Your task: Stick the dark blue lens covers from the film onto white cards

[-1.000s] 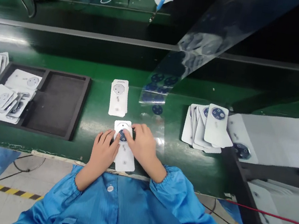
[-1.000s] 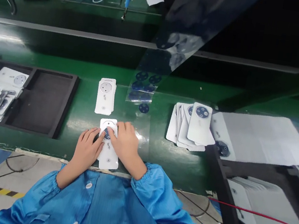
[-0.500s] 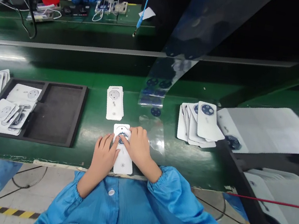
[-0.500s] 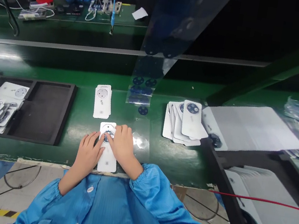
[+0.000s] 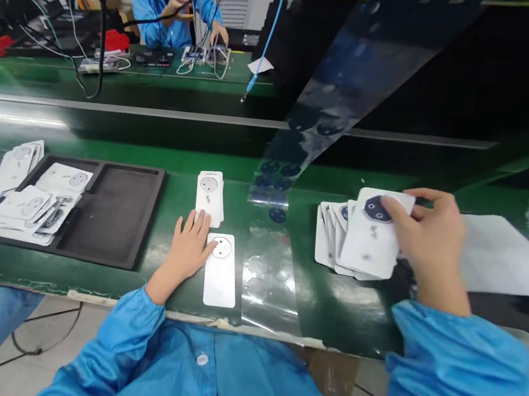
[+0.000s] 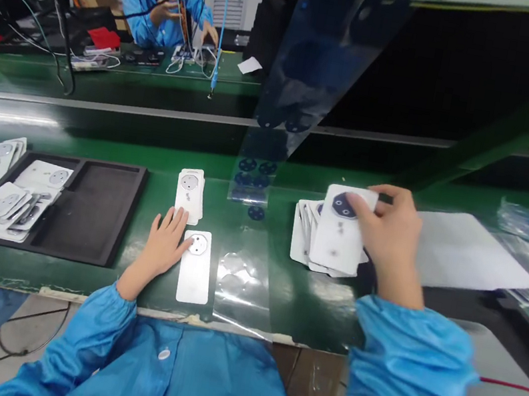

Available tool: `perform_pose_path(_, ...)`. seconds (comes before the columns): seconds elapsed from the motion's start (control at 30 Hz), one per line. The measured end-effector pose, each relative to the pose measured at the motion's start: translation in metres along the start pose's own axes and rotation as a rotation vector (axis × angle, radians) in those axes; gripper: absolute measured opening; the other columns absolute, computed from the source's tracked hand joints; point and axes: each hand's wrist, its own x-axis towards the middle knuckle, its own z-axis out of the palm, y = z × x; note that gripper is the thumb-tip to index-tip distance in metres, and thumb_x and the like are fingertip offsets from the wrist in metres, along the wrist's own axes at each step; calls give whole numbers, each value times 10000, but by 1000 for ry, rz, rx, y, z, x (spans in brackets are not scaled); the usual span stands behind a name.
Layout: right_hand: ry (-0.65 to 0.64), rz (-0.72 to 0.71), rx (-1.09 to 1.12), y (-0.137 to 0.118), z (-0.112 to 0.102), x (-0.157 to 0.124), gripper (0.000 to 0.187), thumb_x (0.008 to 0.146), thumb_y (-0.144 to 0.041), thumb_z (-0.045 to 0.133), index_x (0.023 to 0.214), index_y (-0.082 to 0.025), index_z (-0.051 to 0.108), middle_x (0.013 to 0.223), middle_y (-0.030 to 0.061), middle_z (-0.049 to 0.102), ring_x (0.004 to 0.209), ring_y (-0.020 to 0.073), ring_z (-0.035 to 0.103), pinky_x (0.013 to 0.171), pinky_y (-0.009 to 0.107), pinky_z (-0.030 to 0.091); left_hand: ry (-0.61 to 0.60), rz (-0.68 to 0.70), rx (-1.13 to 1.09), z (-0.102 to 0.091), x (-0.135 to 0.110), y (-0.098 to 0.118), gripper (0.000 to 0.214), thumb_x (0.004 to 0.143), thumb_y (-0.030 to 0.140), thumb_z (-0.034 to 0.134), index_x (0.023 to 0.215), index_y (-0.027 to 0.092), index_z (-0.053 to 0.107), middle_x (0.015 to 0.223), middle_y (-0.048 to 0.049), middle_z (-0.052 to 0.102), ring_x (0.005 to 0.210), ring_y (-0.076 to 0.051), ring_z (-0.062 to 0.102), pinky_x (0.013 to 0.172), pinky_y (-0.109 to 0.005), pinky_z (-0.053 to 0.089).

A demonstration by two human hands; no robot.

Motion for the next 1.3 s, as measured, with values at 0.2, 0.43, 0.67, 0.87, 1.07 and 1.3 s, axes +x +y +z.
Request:
perform_pose_path(0.2,-22,-291,-510,34,12,27,333,908,-330,709,1048,-31,747,1237,364,588,1224,424,478,799,516,344,76,-87,39,-8,-22,-5,452,1005,339,451,1404,143,531,1401,-217,566,1341,-407,475,1059,-640,388)
perform_pose_path(0.43,-454,-723,-173,-16,90,-43,406,1005,-193,425,1372,-164,597,1234,153,703,1088,297,671,919,442,511,51,-101,45,-25,-70,25,385,985,342,505,1266,111,633,1284,-233,604,1244,-417,525,1029,-628,410)
perform_pose_path(0.67,-538,-814,-103,-15,144,-52,407,1009,-289,486,1363,-128,605,1322,183,657,1267,326,575,1049,507,460,23,-110,-44,-33,-93,50,383,1008,367,474,1254,116,628,1397,-220,554,1377,-404,435,1115,-634,316)
perform_pose_path(0.87,-435,-804,-86,-1,145,-54,443,1018,-425,487,1338,-164,645,1080,164,713,1067,325,628,972,492,503,-115,16,-74,-19,-72,53,520,1015,443,458,1450,161,502,1609,-154,341,1499,-367,276,1173,-583,265)
perform_pose_path(1.07,-361,-823,-72,4,152,-63,421,1031,-410,447,1281,-174,689,1367,186,595,1299,356,530,1051,537,462,-134,-23,-33,-8,-66,59,640,986,518,492,1538,207,400,1643,-141,267,1484,-393,295,1137,-566,307)
perform_pose_path(1.3,-545,-840,-40,4,142,-69,470,1047,-344,384,1490,-212,467,1499,109,529,1411,289,464,1184,575,313,-122,-33,-12,-13,-77,65,695,963,505,553,1553,186,370,1641,-205,228,1354,-409,455,989,-491,423)
